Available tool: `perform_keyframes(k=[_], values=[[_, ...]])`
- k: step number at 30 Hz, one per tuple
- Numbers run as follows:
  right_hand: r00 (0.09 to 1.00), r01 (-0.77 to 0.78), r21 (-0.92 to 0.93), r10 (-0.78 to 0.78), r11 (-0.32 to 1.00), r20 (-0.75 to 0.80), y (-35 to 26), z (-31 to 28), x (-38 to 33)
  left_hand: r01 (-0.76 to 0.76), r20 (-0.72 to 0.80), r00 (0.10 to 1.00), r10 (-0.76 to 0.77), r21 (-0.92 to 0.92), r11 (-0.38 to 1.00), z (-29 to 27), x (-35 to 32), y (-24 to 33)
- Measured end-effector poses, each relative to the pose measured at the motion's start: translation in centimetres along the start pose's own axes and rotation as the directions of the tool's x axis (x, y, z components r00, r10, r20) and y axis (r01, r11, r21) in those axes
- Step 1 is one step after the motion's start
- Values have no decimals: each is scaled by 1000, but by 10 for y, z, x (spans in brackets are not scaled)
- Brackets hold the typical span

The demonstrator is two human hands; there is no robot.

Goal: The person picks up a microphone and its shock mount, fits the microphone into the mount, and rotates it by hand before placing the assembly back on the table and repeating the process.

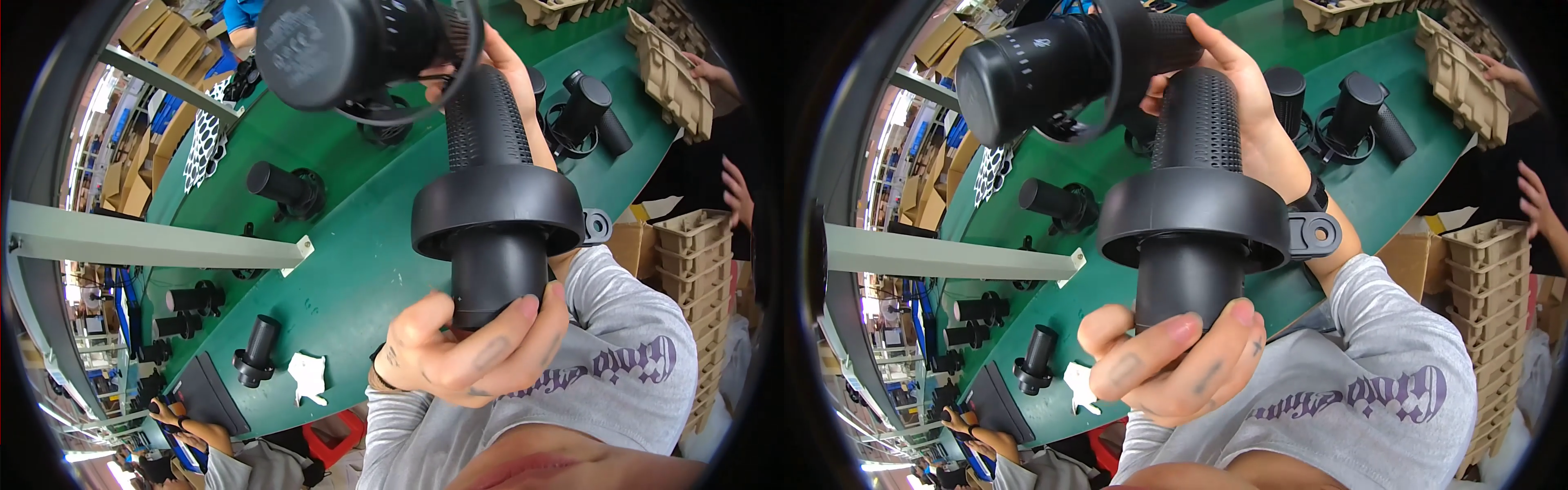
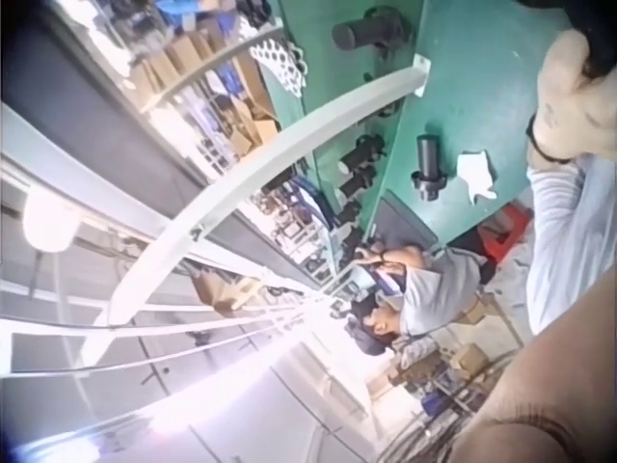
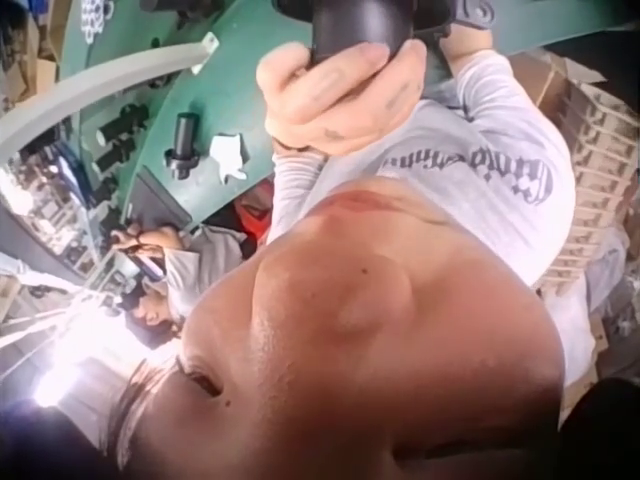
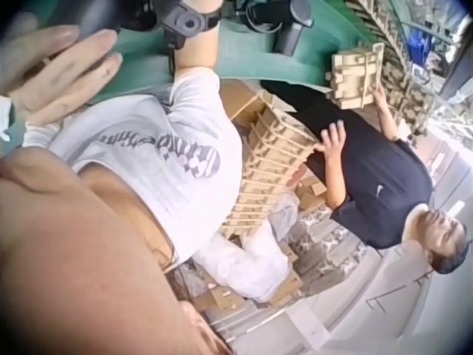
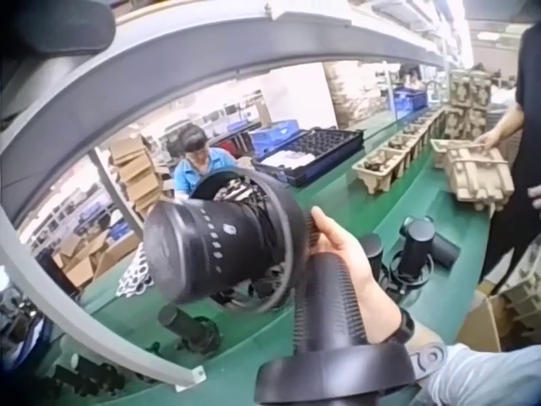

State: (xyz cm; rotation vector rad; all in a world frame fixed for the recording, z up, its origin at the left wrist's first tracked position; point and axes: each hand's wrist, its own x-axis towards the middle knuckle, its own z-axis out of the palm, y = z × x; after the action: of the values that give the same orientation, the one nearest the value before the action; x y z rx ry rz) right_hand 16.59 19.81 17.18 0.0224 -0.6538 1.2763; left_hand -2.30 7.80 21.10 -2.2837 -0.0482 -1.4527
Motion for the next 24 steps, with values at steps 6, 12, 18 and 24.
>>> perform_keyframes(k=[6, 12, 18, 24], values=[[738, 674, -464, -554, 575, 386, -58, 18, -39, 63, -115, 991, -70, -67, 996, -10, -11, 18], [856, 511, -605, -422, 611, 297, -64, 83, -99, 179, 285, 947, -148, -85, 980, -48, -71, 11], [934, 351, -903, 26, -250, 356, -48, 41, -86, 564, 286, 803, -524, -77, 822, -31, -106, 40], [983, 137, -955, 155, -262, 98, -27, 29, -65, 656, 381, 707, -596, -37, 754, -41, -118, 49]])
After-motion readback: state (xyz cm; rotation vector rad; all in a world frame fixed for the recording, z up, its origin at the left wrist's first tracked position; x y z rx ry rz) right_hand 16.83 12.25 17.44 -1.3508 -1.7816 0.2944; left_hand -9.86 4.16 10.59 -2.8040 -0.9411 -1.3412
